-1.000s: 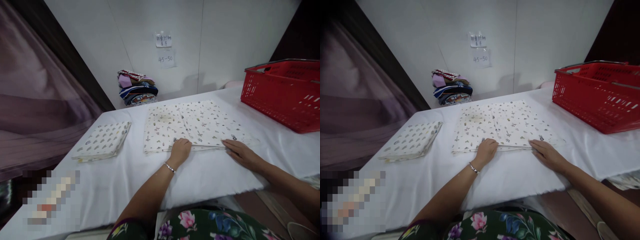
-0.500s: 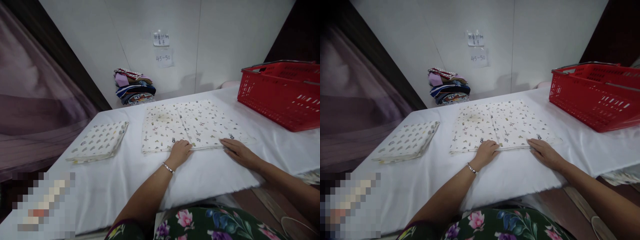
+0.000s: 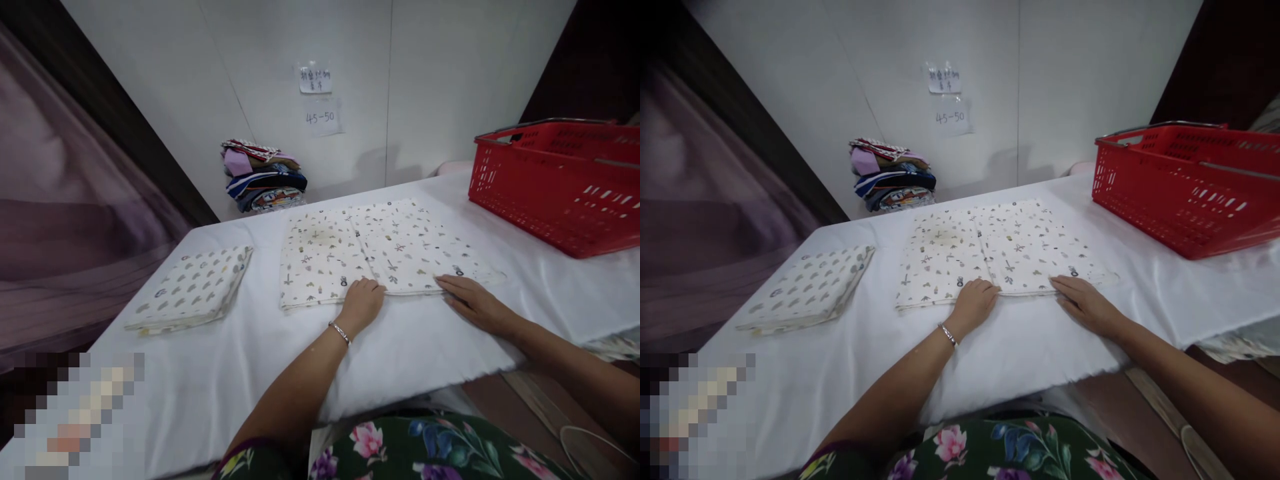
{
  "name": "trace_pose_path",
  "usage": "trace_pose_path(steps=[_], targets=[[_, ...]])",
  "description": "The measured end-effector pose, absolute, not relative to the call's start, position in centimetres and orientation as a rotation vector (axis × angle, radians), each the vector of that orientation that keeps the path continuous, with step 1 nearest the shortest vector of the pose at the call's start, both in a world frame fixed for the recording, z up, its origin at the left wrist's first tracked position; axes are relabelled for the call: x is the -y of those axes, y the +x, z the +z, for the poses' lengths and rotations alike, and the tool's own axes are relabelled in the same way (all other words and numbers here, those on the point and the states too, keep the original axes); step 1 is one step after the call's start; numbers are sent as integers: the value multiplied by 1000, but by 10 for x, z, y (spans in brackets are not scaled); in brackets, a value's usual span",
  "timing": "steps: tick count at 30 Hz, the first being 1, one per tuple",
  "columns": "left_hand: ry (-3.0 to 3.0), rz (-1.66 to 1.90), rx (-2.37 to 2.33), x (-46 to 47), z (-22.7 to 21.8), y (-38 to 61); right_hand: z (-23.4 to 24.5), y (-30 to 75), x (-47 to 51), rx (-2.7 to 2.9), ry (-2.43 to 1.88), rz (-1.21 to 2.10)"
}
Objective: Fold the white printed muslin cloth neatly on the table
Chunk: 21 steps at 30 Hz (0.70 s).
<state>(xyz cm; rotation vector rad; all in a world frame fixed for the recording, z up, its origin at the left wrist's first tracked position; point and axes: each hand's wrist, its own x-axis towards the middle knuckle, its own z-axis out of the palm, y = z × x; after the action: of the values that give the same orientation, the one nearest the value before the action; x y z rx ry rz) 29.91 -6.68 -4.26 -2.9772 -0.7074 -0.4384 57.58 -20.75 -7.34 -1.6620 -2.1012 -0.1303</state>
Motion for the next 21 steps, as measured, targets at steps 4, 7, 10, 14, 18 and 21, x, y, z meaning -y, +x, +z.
trace_pose_path(steps=[4, 7, 10, 14, 18, 21], targets=[[-2942, -435, 703, 65, -47, 302, -74, 576, 207, 2102, -1662, -124], [-2896, -433, 652, 58, -43, 305, -75, 577, 207, 2101, -1670, -113], [-2835, -453, 589, 49, -35, 308, -75, 578, 207, 2111, -1661, -114], [-2837, -401, 473, 41, -34, 307, -74, 577, 207, 2097, -1653, -120], [-2883, -376, 473, 44, -45, 300, -74, 576, 207, 2087, -1657, -107], [-2885, -381, 500, 48, -49, 297, -74, 577, 208, 2095, -1664, -110]])
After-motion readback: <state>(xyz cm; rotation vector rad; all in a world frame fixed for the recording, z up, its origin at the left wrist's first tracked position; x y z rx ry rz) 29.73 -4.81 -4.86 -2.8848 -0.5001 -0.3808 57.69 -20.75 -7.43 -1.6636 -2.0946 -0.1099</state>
